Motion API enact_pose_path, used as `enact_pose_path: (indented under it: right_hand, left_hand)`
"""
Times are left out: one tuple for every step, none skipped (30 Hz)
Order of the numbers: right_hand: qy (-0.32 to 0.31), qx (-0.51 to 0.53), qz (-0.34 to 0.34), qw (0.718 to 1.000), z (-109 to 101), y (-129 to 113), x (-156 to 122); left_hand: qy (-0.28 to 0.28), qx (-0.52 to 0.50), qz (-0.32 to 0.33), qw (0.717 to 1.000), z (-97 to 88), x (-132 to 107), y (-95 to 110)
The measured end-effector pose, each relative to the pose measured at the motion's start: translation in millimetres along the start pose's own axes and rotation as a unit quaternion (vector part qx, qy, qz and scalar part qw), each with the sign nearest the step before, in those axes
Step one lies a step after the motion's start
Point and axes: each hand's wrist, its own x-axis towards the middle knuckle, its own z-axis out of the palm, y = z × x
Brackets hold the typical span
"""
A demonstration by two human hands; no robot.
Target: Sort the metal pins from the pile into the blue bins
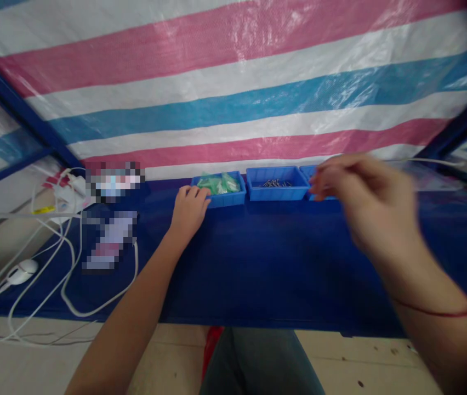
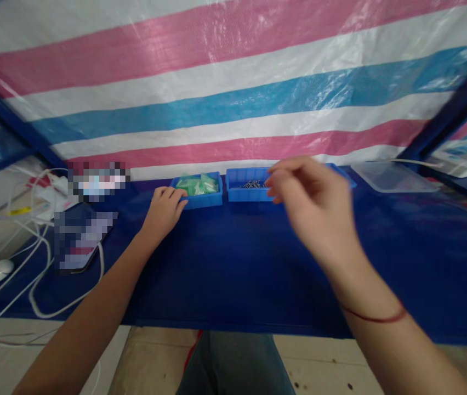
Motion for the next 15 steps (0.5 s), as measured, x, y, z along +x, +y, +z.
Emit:
enact_pose_path:
  right_hand:
    - [-0.039,-0.017,0.007,0.999,10.7,5.6,-1.8]
    - [-0.088,-0.04,0.013,0.995,22.2,12.9,-4.5]
    - [-0.14,-0.067,0.017,0.988,33.7,21.5,-7.9]
    - [-0.186,-0.098,0.015,0.978,44.2,30.6,-11.7]
    - [-0.218,-0.12,0.005,0.969,53.2,39.6,-15.2]
    - [-0.235,-0.141,-0.006,0.962,60.4,47.9,-18.0]
    - [-0.244,-0.162,-0.018,0.956,65.7,54.9,-19.7]
    - [-0.253,-0.174,-0.028,0.951,69.4,60.4,-20.0]
    - [-0.26,-0.183,-0.036,0.947,71.7,64.2,-19.0]
    - [-0.267,-0.187,-0.04,0.945,73.1,66.4,-17.0]
    - [-0.273,-0.186,-0.041,0.943,73.7,67.4,-14.5]
    - [-0.281,-0.18,-0.04,0.942,73.6,67.3,-11.8]
    - [-0.289,-0.168,-0.038,0.942,72.9,66.4,-9.5]
    - [-0.294,-0.149,-0.032,0.944,71.3,65.1,-7.9]
    - [-0.297,-0.124,-0.021,0.946,68.7,63.4,-7.0]
  left_hand:
    - [-0.013,-0.008,0.014,1.0,-3.3,-3.4,1.5]
    - [-0.025,-0.018,0.026,0.999,-7.9,-8.4,3.7]
    - [-0.032,-0.024,0.033,0.999,-13.4,-15.1,6.3]
    - [-0.034,-0.029,0.031,0.998,-19.7,-22.9,9.1]
    - [-0.034,-0.035,0.029,0.998,-26.1,-31.3,12.1]
    - [-0.037,-0.041,0.028,0.998,-32.3,-39.5,15.0]
    - [-0.039,-0.049,0.035,0.997,-37.7,-46.8,17.7]
    - [-0.039,-0.055,0.044,0.997,-41.9,-52.6,20.1]
    - [-0.03,-0.061,0.046,0.997,-44.5,-56.6,21.9]
    - [-0.024,-0.072,0.047,0.996,-45.5,-58.6,23.2]
    - [-0.021,-0.088,0.047,0.995,-45.0,-58.8,24.1]
    - [-0.025,-0.109,0.046,0.993,-43.4,-57.6,24.8]
    - [-0.037,-0.132,0.045,0.989,-41.1,-55.4,25.4]
    - [-0.054,-0.156,0.044,0.985,-38.5,-52.6,26.3]
    - [-0.071,-0.177,0.043,0.981,-36.2,-49.8,27.7]
